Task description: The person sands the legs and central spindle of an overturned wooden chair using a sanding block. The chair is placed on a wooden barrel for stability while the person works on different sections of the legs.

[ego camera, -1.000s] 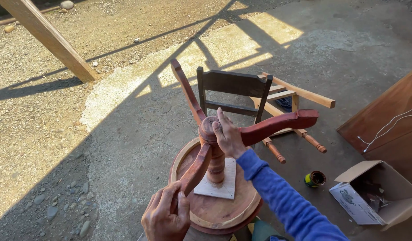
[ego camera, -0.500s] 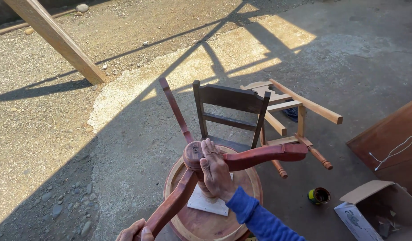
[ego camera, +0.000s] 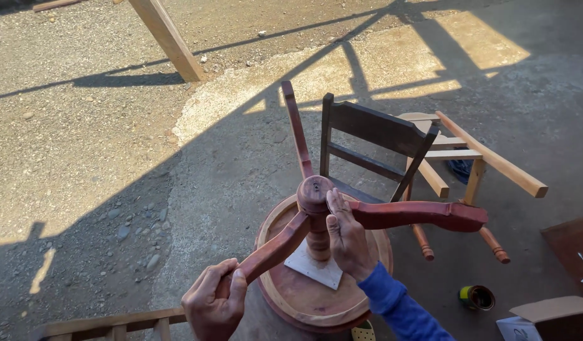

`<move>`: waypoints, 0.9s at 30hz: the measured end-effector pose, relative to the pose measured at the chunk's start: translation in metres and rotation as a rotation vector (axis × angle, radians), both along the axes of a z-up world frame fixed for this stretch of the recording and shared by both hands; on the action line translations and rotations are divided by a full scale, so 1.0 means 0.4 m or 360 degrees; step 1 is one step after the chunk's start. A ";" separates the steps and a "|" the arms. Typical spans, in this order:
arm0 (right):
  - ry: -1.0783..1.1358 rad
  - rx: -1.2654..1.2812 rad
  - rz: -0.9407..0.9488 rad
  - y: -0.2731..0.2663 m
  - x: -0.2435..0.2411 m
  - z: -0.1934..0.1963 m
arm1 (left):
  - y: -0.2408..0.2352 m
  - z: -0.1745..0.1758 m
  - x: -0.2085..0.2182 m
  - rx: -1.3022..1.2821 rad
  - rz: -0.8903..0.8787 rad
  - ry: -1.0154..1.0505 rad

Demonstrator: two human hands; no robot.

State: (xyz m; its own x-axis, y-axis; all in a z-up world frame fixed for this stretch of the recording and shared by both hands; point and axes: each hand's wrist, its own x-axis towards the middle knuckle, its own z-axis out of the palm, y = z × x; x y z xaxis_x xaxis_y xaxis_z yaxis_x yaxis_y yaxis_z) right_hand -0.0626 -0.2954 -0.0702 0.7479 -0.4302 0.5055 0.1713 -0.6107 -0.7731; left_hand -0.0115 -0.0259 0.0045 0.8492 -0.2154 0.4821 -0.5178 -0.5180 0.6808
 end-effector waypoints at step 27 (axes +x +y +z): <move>0.0013 -0.0072 0.0001 0.060 0.187 0.139 | -0.098 -0.073 0.332 -0.0865 -0.1030 0.0213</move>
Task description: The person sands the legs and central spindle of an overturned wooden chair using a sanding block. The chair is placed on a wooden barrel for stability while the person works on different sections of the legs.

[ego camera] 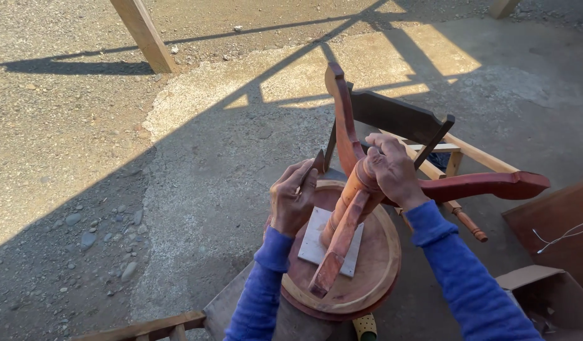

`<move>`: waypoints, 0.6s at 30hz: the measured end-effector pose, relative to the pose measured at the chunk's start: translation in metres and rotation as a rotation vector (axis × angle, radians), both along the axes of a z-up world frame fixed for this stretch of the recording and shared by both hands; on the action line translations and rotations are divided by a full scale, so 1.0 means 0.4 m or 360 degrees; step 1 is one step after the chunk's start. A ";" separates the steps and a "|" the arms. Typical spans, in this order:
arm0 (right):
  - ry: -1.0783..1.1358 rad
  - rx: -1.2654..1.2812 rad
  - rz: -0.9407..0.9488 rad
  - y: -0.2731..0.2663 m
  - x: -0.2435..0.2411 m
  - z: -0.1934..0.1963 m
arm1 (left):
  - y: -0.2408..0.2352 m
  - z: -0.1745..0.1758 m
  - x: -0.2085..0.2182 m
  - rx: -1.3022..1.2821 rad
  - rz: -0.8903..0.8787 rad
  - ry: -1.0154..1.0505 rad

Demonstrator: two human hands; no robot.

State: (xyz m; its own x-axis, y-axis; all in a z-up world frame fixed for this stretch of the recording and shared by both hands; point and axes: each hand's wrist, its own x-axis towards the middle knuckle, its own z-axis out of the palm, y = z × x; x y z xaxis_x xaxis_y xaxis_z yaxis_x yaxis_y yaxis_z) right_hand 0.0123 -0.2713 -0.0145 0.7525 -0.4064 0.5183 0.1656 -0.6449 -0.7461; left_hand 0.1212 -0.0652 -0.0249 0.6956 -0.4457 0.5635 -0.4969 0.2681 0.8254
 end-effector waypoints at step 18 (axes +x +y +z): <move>0.0012 0.0167 -0.0528 -0.104 0.040 -0.185 | -0.226 -0.231 -0.022 -0.0025 -0.0412 0.0448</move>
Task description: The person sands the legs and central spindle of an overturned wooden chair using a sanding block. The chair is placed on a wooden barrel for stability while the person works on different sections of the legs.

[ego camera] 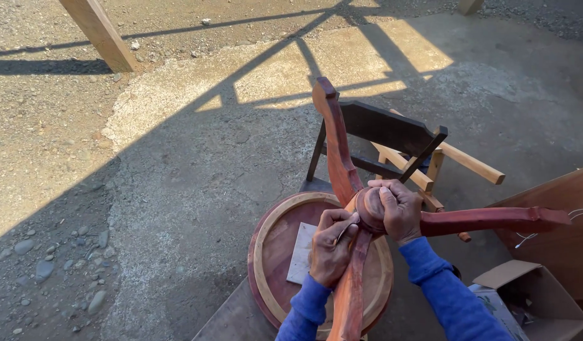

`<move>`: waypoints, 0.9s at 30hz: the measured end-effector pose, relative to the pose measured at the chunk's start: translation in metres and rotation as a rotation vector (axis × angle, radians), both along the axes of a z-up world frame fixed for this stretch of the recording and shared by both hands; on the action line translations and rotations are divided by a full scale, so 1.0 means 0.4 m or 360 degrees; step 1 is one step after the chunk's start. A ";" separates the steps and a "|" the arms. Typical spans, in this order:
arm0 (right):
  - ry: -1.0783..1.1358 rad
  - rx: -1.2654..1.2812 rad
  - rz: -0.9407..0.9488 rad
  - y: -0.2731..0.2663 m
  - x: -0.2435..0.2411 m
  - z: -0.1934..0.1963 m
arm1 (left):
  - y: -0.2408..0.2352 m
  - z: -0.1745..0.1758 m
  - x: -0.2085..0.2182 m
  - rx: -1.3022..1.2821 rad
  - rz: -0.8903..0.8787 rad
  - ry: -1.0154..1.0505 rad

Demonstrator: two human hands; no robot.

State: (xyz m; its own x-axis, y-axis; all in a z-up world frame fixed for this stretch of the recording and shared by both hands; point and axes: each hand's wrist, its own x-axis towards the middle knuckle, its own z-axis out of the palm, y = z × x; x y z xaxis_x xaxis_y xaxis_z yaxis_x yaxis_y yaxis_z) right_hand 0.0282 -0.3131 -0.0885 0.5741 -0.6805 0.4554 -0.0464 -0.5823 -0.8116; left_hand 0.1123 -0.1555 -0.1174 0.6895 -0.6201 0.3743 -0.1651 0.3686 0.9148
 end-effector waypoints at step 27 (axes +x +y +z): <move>0.0007 0.0041 -0.0017 0.027 -0.017 0.014 | 0.034 0.051 -0.006 0.0130 -0.0068 0.0770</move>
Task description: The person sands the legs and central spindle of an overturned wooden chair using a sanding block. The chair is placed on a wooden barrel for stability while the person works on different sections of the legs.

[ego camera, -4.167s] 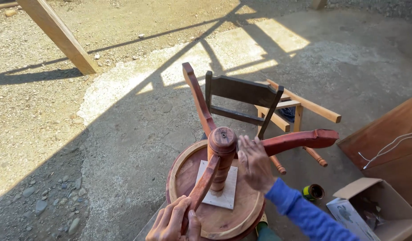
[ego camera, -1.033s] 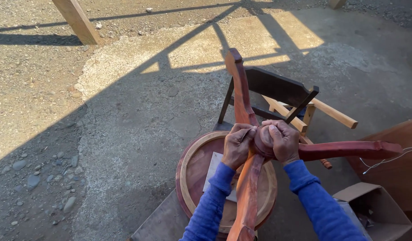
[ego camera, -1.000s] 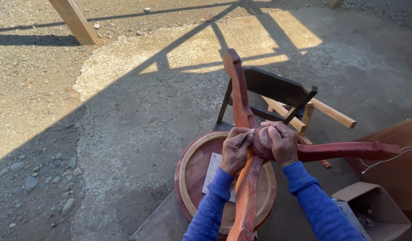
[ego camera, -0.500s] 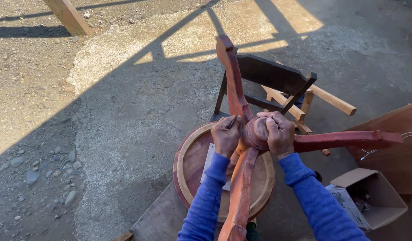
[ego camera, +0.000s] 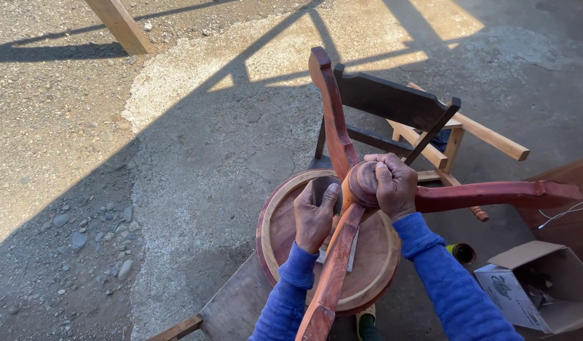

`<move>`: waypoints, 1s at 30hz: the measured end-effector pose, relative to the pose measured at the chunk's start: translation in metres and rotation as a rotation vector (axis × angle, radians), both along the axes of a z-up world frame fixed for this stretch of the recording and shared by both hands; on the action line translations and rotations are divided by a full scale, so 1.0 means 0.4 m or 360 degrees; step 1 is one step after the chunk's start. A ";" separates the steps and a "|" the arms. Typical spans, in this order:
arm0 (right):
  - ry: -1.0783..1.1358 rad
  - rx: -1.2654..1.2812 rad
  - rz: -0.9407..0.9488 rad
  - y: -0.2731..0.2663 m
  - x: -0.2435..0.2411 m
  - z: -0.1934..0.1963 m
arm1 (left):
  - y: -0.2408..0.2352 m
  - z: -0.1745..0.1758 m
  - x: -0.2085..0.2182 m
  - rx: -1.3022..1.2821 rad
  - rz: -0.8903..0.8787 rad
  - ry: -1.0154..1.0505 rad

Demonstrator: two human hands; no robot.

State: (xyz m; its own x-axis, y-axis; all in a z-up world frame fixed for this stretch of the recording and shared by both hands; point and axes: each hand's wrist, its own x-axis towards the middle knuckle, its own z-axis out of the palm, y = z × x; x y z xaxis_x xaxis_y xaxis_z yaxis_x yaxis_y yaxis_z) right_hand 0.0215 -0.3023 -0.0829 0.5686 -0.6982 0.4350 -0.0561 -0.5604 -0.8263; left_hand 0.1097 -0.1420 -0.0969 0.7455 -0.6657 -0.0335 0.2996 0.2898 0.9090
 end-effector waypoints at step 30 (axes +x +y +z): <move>-0.0040 -0.0105 0.0023 0.003 -0.003 0.001 | -0.025 -0.045 0.042 0.0070 -0.0152 0.0023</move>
State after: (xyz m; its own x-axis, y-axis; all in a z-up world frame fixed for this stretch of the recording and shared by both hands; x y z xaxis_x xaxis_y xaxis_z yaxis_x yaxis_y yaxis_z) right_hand 0.0202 -0.3009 -0.0823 0.5664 -0.6597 0.4940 -0.0273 -0.6141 -0.7887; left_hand 0.1267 -0.1521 -0.1148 0.6782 -0.7311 -0.0745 0.3369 0.2193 0.9156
